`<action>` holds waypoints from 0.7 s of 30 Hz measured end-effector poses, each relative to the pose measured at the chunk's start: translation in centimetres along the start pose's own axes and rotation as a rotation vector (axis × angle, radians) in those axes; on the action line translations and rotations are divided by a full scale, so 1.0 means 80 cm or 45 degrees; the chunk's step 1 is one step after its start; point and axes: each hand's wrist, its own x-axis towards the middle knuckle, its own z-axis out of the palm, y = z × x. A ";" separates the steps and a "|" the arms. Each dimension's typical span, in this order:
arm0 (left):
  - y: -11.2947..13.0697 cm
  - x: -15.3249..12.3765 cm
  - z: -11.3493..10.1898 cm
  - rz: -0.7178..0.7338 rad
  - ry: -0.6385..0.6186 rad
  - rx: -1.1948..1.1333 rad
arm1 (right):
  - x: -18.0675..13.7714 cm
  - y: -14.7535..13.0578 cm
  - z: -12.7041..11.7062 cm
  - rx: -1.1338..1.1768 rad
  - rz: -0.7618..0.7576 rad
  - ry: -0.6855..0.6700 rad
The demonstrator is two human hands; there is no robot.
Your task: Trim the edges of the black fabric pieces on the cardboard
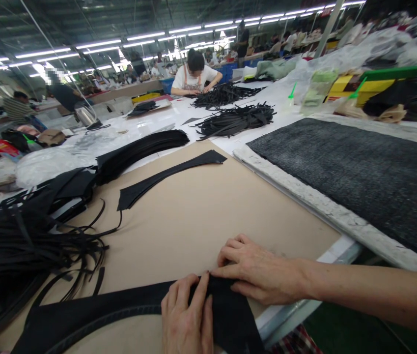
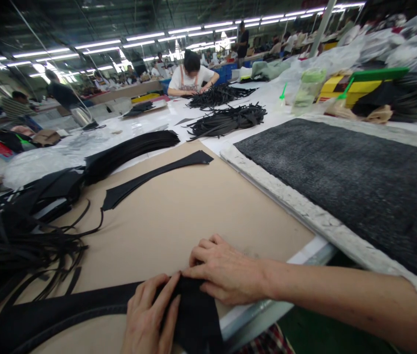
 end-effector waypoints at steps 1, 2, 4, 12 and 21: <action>0.000 0.000 0.000 -0.002 -0.005 0.000 | 0.000 0.001 0.000 0.005 -0.001 0.002; -0.001 -0.001 0.000 -0.003 -0.006 0.003 | 0.000 0.002 0.000 0.009 -0.002 0.003; -0.001 -0.001 0.000 0.003 0.005 0.015 | 0.000 0.002 -0.001 0.014 -0.008 0.000; -0.002 -0.002 -0.001 0.069 0.059 0.075 | -0.001 0.002 -0.006 -0.009 -0.026 -0.035; -0.004 -0.003 -0.004 0.142 0.104 0.113 | 0.000 0.005 -0.009 0.027 -0.020 -0.029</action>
